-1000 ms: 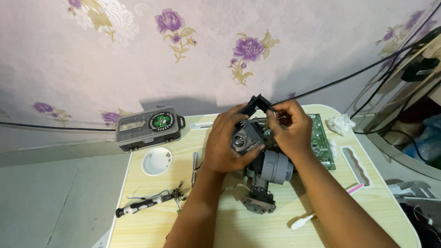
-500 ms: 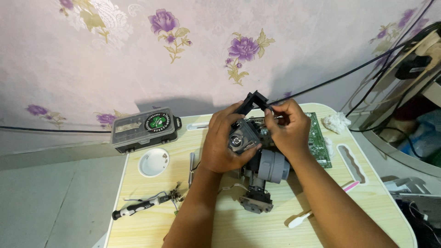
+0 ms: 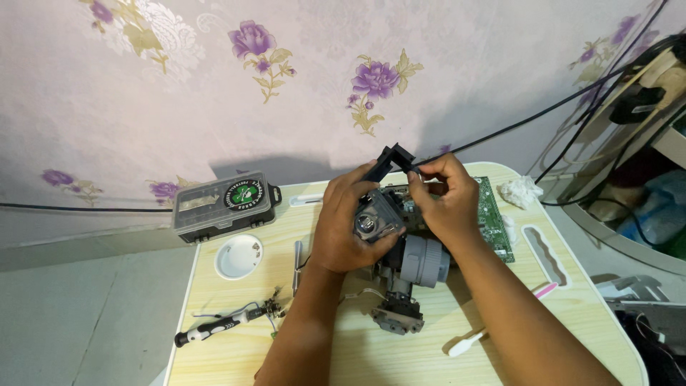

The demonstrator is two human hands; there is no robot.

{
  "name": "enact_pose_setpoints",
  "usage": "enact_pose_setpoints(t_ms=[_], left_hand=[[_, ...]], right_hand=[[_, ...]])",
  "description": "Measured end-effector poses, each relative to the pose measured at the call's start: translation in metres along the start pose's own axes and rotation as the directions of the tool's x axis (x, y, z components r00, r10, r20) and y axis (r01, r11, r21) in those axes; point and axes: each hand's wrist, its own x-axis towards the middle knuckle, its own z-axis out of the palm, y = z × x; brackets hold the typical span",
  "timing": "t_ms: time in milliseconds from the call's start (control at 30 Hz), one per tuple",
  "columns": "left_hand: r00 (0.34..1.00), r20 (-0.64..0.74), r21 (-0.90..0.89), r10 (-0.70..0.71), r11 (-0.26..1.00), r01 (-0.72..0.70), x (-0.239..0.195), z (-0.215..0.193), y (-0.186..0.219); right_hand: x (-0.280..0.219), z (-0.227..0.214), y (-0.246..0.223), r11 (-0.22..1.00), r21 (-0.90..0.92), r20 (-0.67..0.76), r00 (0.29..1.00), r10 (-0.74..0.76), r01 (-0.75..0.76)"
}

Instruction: The person assembles a projector lamp module by attaching a black plastic housing to the lamp unit. They then use a screwdriver to tighten screws into the housing, securing the components together on a workbench.

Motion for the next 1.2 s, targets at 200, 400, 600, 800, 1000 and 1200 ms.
enact_pose_setpoints(t_ms=[200,400,600,800,1000,1200], left_hand=[[1.0,0.016,-0.03,-0.012,0.999,0.013,-0.002,0.001,0.0],[0.999,0.034,0.001,-0.012,1.0,0.012,-0.002,-0.001,0.0],[0.999,0.05,0.026,-0.008,1.0,0.007,-0.004,0.001,-0.003],[0.999,0.043,0.034,-0.021,0.999,0.02,-0.005,0.003,-0.003],[0.997,0.032,-0.026,-0.071,0.997,0.071,-0.005,0.0,0.002],[0.995,-0.022,-0.016,-0.097,0.995,0.097,-0.007,0.0,0.0]], right_hand=[[0.001,-0.001,0.004,1.0,-0.021,-0.012,1.0,0.009,-0.009],[0.008,-0.013,0.014,0.986,0.097,0.07,0.989,0.132,-0.139],[0.024,-0.012,-0.009,0.932,0.231,0.188,0.953,0.238,-0.278],[0.052,-0.024,-0.028,0.922,-0.031,0.411,0.835,0.365,-0.387],[0.08,-0.027,-0.073,0.89,-0.363,0.503,0.746,0.437,-0.276],[0.087,-0.023,-0.092,0.926,-0.362,0.555,0.775,0.303,-0.103]])
